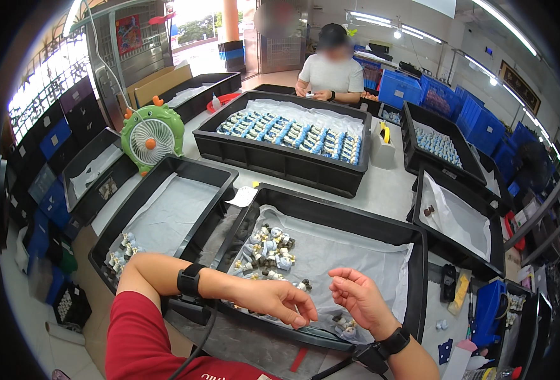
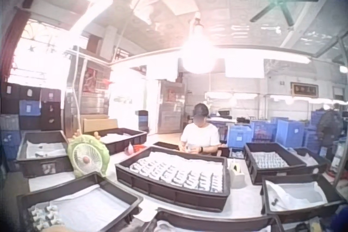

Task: Apply paint or sealant to small figurines using a brush.

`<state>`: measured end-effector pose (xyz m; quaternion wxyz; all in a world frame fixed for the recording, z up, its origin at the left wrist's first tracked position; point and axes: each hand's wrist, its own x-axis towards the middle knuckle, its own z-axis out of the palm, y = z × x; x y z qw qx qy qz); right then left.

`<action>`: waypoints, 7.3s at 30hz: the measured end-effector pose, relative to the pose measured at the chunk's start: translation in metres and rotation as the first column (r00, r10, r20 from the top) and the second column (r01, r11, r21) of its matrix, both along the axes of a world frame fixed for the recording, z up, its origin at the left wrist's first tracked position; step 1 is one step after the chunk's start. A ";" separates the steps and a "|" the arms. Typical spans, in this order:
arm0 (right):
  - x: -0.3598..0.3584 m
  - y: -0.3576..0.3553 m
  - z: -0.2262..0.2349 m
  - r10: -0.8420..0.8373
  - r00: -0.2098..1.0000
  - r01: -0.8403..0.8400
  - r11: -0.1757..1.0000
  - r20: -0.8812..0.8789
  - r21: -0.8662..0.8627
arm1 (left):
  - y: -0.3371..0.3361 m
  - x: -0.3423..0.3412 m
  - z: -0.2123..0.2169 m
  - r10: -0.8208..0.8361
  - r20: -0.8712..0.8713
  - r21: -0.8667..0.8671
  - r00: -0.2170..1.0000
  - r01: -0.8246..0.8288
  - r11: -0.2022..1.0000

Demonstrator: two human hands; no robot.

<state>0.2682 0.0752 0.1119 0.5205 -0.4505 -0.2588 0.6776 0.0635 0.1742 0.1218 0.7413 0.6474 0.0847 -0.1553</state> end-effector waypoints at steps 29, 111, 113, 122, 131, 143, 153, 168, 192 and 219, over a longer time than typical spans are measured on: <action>-0.004 -0.005 0.000 0.021 0.997 -0.027 0.996 -0.078 -0.084 | 0.007 0.004 -0.033 0.104 -0.129 -0.161 0.986 -0.124 0.979; -0.007 -0.006 -0.003 0.263 0.959 -0.275 0.953 -0.103 -0.129 | 0.009 0.002 -0.032 0.093 -0.121 -0.201 0.988 -0.116 0.973; -0.007 -0.006 -0.003 0.262 0.960 -0.274 0.953 -0.101 -0.131 | 0.010 0.002 -0.031 0.073 -0.132 -0.192 0.989 -0.097 0.977; -0.006 -0.006 0.000 0.253 0.959 -0.269 0.955 -0.130 -0.125 | 0.009 0.002 -0.028 0.109 -0.162 -0.224 0.981 -0.144 0.964; -0.008 -0.006 0.002 0.243 0.964 -0.257 0.956 -0.110 -0.142 | 0.010 0.002 -0.030 0.119 -0.172 -0.220 0.978 -0.155 0.963; -0.004 -0.006 -0.005 0.237 0.959 -0.258 0.958 -0.157 -0.126 | 0.011 -0.006 0.028 0.168 -0.014 -0.227 0.986 -0.166 0.959; -0.004 -0.007 -0.006 0.240 0.957 -0.262 0.956 -0.161 -0.130 | 0.031 0.019 0.014 0.434 0.026 -0.140 0.901 -0.427 0.894; -0.005 -0.004 -0.003 0.232 0.962 -0.250 0.959 -0.140 -0.129 | 0.064 0.022 -0.017 0.674 -0.076 -0.200 0.735 -0.673 0.712; -0.029 -0.016 0.098 0.095 0.972 -0.026 0.952 -0.213 0.306 | 0.069 0.025 -0.024 0.705 -0.088 -0.161 0.704 -0.708 0.688; -0.025 0.038 0.001 -0.053 0.967 0.059 0.998 -0.248 0.020 | 0.064 0.026 -0.018 0.455 -0.011 -0.363 0.890 -0.428 0.828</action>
